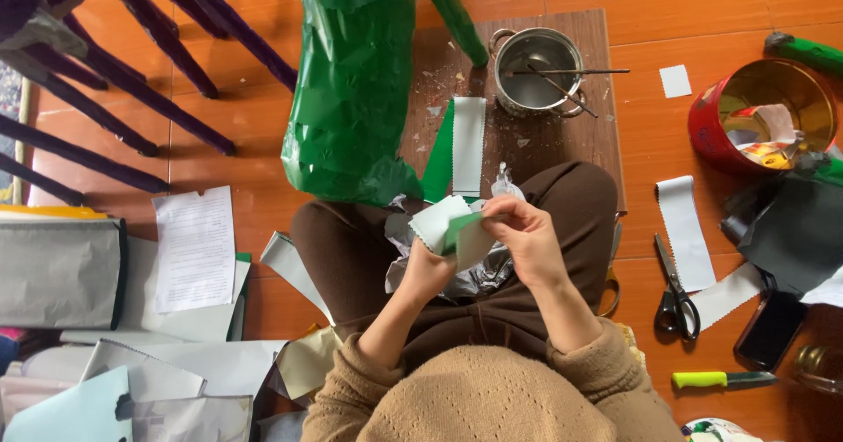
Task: Decorating a horse sculpture by applying glue and colored foil.
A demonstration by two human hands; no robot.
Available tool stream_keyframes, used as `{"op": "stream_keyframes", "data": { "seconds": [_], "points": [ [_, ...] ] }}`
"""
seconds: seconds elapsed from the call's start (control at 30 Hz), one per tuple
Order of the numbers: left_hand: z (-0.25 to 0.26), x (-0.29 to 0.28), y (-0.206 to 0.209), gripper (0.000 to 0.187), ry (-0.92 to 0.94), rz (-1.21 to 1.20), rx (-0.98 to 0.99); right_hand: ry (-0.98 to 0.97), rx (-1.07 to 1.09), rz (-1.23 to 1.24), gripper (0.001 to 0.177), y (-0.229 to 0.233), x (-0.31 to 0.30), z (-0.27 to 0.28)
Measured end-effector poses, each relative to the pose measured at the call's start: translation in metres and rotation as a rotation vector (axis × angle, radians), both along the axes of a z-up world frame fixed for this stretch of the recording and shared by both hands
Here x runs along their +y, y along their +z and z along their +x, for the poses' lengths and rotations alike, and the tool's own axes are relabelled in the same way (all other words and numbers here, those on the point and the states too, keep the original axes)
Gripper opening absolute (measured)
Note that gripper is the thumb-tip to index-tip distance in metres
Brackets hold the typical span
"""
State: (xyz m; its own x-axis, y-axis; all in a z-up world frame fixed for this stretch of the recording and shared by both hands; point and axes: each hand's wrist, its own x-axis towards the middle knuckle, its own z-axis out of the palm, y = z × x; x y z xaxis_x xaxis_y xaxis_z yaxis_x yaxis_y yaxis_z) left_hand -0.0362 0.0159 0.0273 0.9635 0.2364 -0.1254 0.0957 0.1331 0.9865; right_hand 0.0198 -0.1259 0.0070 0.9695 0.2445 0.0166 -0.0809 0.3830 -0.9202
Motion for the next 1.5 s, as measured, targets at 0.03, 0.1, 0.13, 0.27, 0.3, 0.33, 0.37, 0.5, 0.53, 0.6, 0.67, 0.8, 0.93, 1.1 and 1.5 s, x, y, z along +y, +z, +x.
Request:
{"op": "stream_keyframes", "data": {
  "seconds": [0.03,0.1,0.13,0.27,0.3,0.33,0.37,0.5,0.53,0.6,0.67,0.8,0.93,1.1,1.5],
  "points": [
    [-0.005,0.003,0.001,0.047,-0.017,0.072,-0.002,-0.016,-0.022,-0.044,0.014,0.000,0.004,-0.001],
    [-0.022,0.014,-0.026,0.042,-0.020,0.139,0.001,-0.017,-0.043,-0.091,0.014,-0.004,0.011,-0.003],
    [-0.032,0.023,-0.053,0.034,0.025,0.138,0.035,-0.039,-0.022,-0.057,0.016,-0.008,0.014,-0.002],
    [-0.068,0.072,0.012,0.057,0.273,0.212,0.254,0.041,0.086,0.087,0.041,0.008,0.031,-0.005],
    [-0.075,0.082,0.037,0.057,0.291,0.211,0.254,0.059,0.085,0.087,0.041,0.015,0.037,-0.007],
    [-0.083,0.091,0.063,0.052,0.405,0.183,0.189,0.141,0.098,0.068,0.035,0.021,0.044,-0.010],
    [-0.091,0.100,0.088,0.052,0.519,0.157,0.124,0.223,0.111,0.048,0.030,0.027,0.050,-0.013],
    [-0.163,0.209,-0.015,0.062,1.092,-0.346,-0.026,0.419,-0.115,0.117,0.014,0.019,0.101,-0.026],
    [-0.191,0.226,-0.033,0.060,1.083,0.190,0.254,0.444,-0.116,0.067,0.013,0.020,0.115,-0.030],
    [-0.239,0.246,-0.066,0.063,1.044,0.717,0.551,0.502,-0.125,0.028,0.013,0.011,0.141,-0.039],
    [-0.276,0.253,-0.096,0.057,0.717,1.203,1.212,0.545,0.003,-0.054,0.015,-0.009,0.161,-0.048],
    [-0.203,0.175,0.001,0.044,0.755,0.830,0.444,0.648,0.020,-0.084,0.013,0.011,0.184,-0.066],
    [-0.152,0.142,0.017,0.048,0.708,0.573,0.049,0.636,-0.231,-0.188,0.023,0.027,0.189,-0.074],
    [-0.135,0.135,0.018,0.035,0.836,0.573,-0.033,0.523,-0.533,-0.267,0.031,0.018,0.193,-0.073],
    [-0.136,0.133,0.021,0.028,1.027,0.785,-0.208,0.523,-0.409,-0.353,0.039,0.023,0.185,-0.076]
  ]
}}
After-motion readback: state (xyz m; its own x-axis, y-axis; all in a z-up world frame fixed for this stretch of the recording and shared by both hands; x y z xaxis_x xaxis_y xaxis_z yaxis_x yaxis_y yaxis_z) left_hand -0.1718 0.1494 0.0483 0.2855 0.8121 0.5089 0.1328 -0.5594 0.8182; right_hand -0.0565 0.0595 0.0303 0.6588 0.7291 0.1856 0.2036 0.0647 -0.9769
